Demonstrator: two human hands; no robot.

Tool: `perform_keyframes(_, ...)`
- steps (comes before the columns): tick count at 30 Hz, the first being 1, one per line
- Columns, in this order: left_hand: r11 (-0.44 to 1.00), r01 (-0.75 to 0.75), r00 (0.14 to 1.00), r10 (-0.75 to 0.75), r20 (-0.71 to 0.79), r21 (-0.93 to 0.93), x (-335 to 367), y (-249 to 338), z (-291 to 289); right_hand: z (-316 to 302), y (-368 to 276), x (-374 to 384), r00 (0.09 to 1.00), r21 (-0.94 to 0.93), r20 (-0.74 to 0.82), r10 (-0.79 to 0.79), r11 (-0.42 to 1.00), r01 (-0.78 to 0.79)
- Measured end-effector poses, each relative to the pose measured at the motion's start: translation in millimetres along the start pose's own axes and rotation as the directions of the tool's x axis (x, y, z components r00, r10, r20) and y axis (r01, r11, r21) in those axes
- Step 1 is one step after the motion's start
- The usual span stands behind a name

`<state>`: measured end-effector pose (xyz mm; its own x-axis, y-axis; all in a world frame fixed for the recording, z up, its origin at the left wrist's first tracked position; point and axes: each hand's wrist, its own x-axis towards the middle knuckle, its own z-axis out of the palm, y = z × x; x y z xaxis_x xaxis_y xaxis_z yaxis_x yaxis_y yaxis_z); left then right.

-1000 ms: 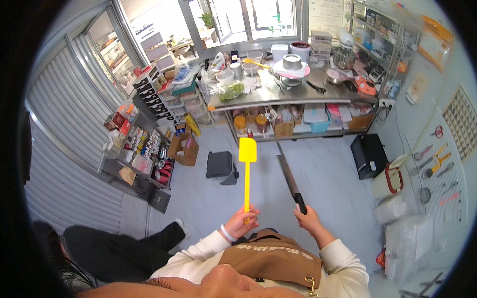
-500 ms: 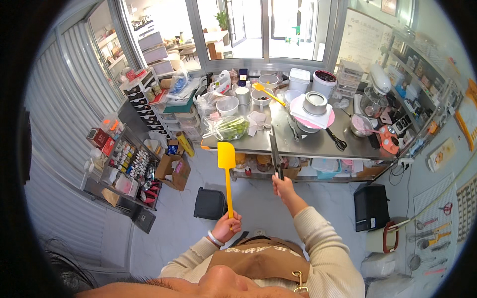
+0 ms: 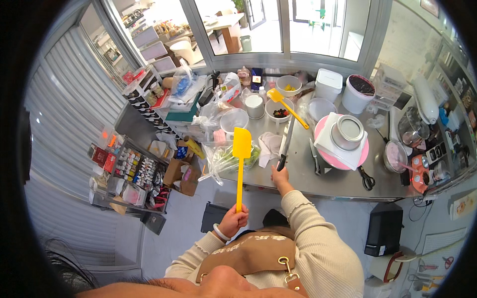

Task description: The person scoops a white powder into a mixing bowl, operates a stand mixer, then stirs a pink mixture in a separate bowl with a spatula. They also wipe a yellow spatula and a knife with a paper towel and place a container on a pink turntable.

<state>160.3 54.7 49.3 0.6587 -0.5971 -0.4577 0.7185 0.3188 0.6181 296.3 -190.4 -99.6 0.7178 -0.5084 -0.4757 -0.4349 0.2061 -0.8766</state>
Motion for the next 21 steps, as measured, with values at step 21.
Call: perform_keyframes(21, 0.965, 0.203, 0.978, -0.207, -0.004, -0.164, 162, 101, -19, 47, -59, 116, 0.878, -0.756, 0.360, -0.316, 0.452, 0.473)
